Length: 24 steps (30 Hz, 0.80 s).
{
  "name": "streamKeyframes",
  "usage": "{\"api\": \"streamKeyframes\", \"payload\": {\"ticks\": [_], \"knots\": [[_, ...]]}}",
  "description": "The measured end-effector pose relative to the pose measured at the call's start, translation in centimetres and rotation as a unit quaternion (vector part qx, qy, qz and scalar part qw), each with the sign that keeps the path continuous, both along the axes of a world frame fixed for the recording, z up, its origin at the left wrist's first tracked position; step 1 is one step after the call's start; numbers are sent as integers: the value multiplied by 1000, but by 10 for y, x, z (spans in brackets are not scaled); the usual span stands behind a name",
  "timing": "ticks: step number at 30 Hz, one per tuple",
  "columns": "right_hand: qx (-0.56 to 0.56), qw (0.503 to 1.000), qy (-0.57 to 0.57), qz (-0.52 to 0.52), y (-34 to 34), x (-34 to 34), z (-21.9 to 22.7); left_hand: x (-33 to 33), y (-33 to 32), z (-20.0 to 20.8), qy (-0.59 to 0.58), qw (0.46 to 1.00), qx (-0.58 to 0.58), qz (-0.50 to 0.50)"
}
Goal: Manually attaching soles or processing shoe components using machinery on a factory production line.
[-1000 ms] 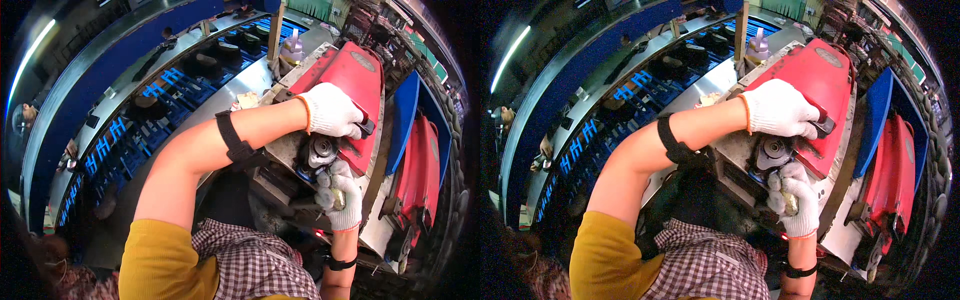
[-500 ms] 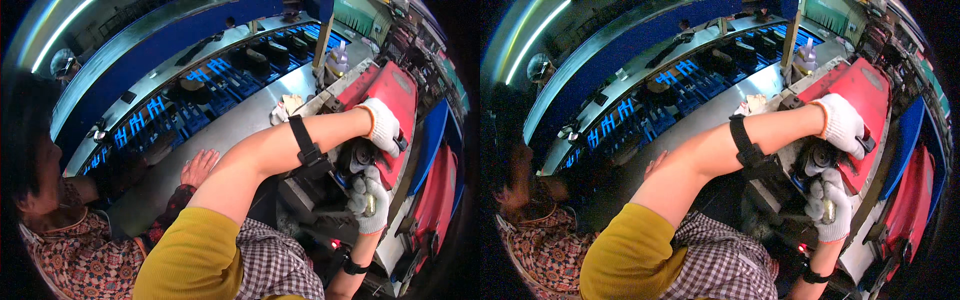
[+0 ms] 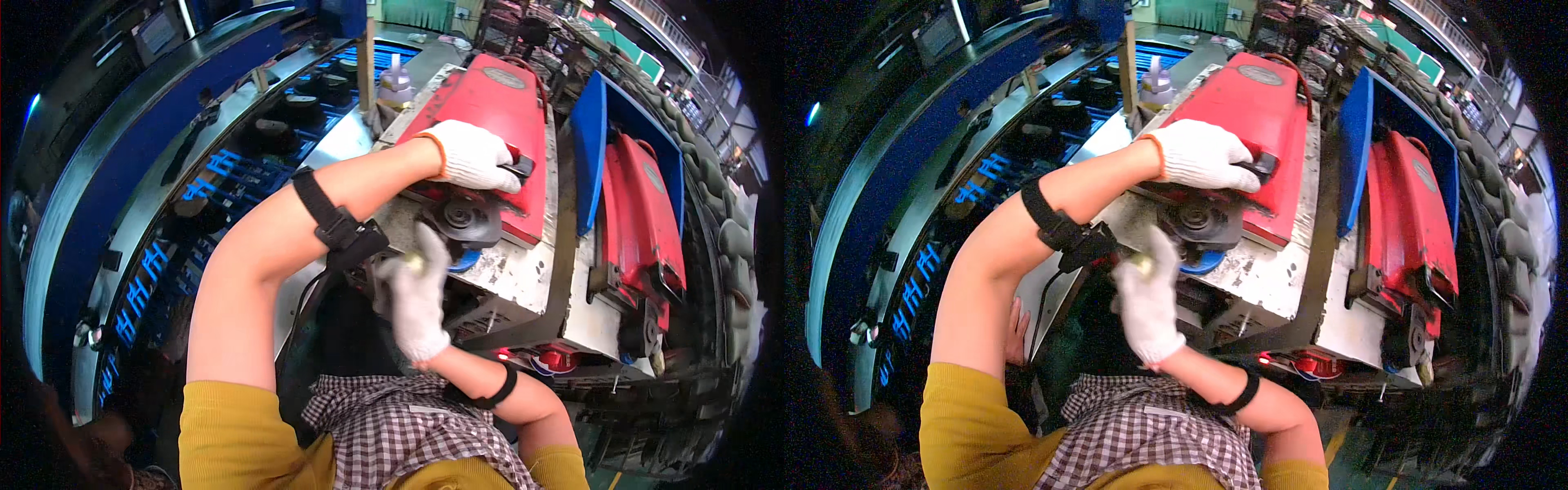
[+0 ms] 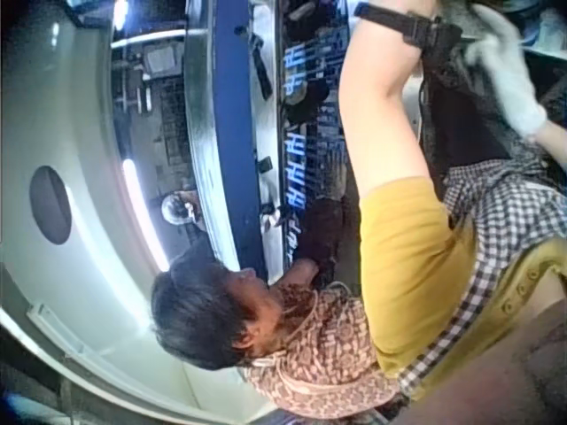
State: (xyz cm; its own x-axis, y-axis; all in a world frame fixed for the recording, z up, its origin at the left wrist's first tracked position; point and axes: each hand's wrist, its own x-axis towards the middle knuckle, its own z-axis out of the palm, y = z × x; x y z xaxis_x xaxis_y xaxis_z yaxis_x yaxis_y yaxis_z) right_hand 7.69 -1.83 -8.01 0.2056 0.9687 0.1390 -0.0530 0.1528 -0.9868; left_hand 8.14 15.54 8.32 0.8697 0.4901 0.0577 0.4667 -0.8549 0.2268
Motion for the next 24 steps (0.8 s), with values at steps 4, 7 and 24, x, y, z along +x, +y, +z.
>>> {"api": "streamKeyframes", "payload": {"ticks": [4, 7, 24], "knots": [[74, 994, -86, 9, 11, -3, 13, -1, 0, 18, -29, 999, 26, 5], [27, 957, -243, 158, 1, 45, 42, 2, 7, 43, -43, 997, 66, 2], [-82, 753, -651, -54, 226, 132, 94, -3, 35, 103, -389, 836, 377, -89]]}}
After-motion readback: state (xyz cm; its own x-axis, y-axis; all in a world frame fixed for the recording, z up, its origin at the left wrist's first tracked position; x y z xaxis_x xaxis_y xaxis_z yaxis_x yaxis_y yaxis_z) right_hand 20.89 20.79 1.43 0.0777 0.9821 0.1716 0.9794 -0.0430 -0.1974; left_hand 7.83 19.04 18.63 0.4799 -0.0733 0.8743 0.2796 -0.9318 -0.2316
